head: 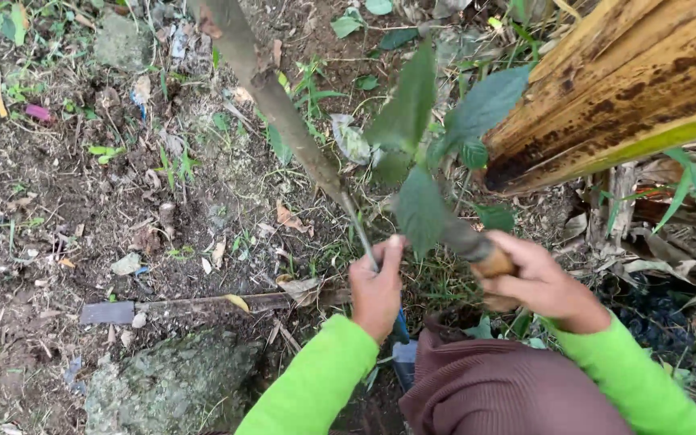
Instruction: The recorder is shown planting cassava stems in a garden, using a machete, garden trowel, and shears to clear weeds and dig holes.
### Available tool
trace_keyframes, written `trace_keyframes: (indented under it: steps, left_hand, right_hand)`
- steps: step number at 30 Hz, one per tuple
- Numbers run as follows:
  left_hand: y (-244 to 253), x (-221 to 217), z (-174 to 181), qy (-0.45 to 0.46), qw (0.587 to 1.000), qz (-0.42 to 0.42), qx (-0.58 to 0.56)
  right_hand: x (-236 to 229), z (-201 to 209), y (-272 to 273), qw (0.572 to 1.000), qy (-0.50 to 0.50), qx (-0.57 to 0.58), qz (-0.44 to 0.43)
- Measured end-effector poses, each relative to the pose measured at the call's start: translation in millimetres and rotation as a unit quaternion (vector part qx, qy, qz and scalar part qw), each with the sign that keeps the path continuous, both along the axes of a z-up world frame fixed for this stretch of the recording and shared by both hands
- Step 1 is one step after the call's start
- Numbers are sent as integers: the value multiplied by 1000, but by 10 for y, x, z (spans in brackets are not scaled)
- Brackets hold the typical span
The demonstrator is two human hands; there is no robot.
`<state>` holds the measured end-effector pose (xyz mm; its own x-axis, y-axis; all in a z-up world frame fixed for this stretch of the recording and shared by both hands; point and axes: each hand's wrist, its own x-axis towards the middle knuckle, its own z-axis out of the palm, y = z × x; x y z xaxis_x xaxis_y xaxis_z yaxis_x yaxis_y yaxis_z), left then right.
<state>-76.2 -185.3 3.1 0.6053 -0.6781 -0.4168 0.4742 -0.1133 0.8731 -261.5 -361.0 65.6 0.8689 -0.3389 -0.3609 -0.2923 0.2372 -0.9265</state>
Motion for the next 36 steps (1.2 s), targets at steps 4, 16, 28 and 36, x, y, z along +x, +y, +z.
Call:
trace_keyframes:
  steps: [4, 16, 28, 36]
  left_hand:
    - [-602, -393, -868, -145, 989, 20, -25]
    - [-673, 71, -553, -30, 998, -54, -17]
    - [-481, 672, -280, -6, 999, 34, -1]
    - [-585, 723, -340, 81, 995, 43, 29]
  right_hand:
    - [-644, -18, -47, 996, -32, -33, -78]
    - [-133, -365, 32, 952, 2, -227, -207]
    - [1034, 204, -268, 803, -56, -533, -261]
    - [1504, -1088, -917, 771, 213, -580, -156]
